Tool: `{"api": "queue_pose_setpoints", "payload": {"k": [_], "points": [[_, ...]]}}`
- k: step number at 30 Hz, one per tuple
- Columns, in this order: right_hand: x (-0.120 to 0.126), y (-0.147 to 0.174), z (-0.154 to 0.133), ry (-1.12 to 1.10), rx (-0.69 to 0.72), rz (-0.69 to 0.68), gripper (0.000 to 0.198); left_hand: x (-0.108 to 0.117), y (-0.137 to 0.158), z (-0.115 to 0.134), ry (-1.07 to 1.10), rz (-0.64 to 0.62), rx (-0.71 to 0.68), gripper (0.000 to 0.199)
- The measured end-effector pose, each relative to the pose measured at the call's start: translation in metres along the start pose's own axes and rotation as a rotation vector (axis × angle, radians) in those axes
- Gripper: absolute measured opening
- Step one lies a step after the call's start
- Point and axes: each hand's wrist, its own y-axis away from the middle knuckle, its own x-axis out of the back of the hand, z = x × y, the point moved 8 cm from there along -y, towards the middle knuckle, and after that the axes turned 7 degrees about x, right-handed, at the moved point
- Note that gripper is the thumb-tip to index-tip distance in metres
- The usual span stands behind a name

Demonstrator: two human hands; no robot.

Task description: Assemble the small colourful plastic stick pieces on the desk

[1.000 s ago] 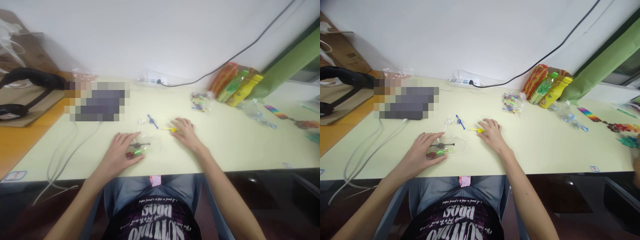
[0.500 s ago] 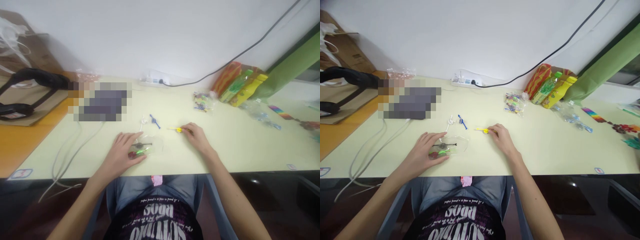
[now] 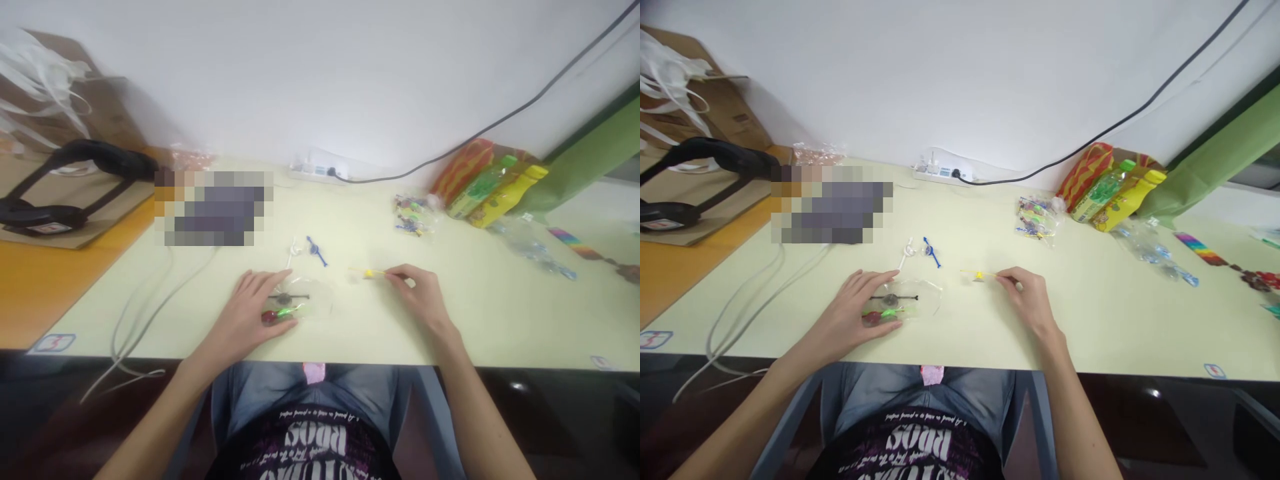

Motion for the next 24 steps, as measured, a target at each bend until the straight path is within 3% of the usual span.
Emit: {"api": "queue_pose_setpoints", "payload": {"k": [5,11,19,24], "points": [[-0.012,0.003,-0.047,-0.081,0.148,-0.133,0.018,0.002,0.001,-0.001,0.052,0.014,0.029,0.075],[-0.054,-0.014,-0.088,0.016,0.364,-0.234,0.008,0.001,0.001,-0.002,0.027,0.009,0.025,0.084],[-0.114,-0.034,-0.116,-0.001,0.501,-0.387,0.008,-0.001,0.0,-0.003,0.009,0.016,0.02,0.084],[-0.139,-0.03,-0.121,-0.065,0.505,-0.448,0.011,0.0,-0.001,-0.002,-0.002,0.02,0.008,0.083]]}}
